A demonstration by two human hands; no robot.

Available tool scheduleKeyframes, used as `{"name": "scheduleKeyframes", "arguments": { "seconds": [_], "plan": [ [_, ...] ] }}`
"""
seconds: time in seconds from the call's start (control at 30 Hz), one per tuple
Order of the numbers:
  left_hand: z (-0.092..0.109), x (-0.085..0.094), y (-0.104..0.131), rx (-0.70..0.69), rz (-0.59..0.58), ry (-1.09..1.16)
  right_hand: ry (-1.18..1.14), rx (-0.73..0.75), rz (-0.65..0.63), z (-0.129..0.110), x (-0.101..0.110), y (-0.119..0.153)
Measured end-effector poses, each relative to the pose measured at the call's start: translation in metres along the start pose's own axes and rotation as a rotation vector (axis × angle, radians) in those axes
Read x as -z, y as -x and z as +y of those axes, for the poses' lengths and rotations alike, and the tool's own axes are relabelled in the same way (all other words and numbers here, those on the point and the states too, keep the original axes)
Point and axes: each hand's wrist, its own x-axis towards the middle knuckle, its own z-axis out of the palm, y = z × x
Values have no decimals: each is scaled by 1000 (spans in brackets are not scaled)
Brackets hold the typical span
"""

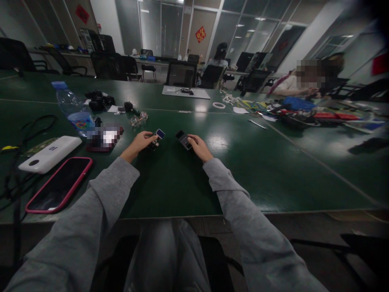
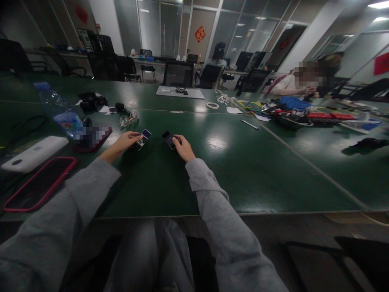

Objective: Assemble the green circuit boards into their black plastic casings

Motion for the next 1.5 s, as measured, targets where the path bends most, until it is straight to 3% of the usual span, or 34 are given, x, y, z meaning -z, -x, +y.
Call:
{"name": "scheduleKeyframes", "arguments": {
  "seconds": [0.3, 0.7, 0.77, 0.9, 1.0, 1.1, 1.27, 1.4, 1.5],
  "plan": [
    [3, 2, 2, 23, -16, 57, -8, 13, 12, 4, 0, -2],
    [9, 1, 5, 72, -31, 100, 261, -1, 236, 12, 8, -5],
    [9, 1, 5, 80, -28, 111, 325, 47, 327, 6, 10, -2],
    [15, -2, 8, 111, -64, 242, 413, 324, 490, -20, 8, 15],
    [20, -7, 12, 101, -119, 404, 394, 426, 452, -44, -7, 37],
    [22, -16, 15, 34, -171, 540, 343, 444, 335, -61, -33, 58],
    [20, -29, 19, -30, -238, 680, 199, 341, 199, -70, -73, 64],
    [23, -32, 26, -28, -449, 828, 13, 228, 236, -64, -82, 54],
    [31, -30, 34, 18, -628, 900, -172, 102, 242, -64, -72, 54]
  ]
}}
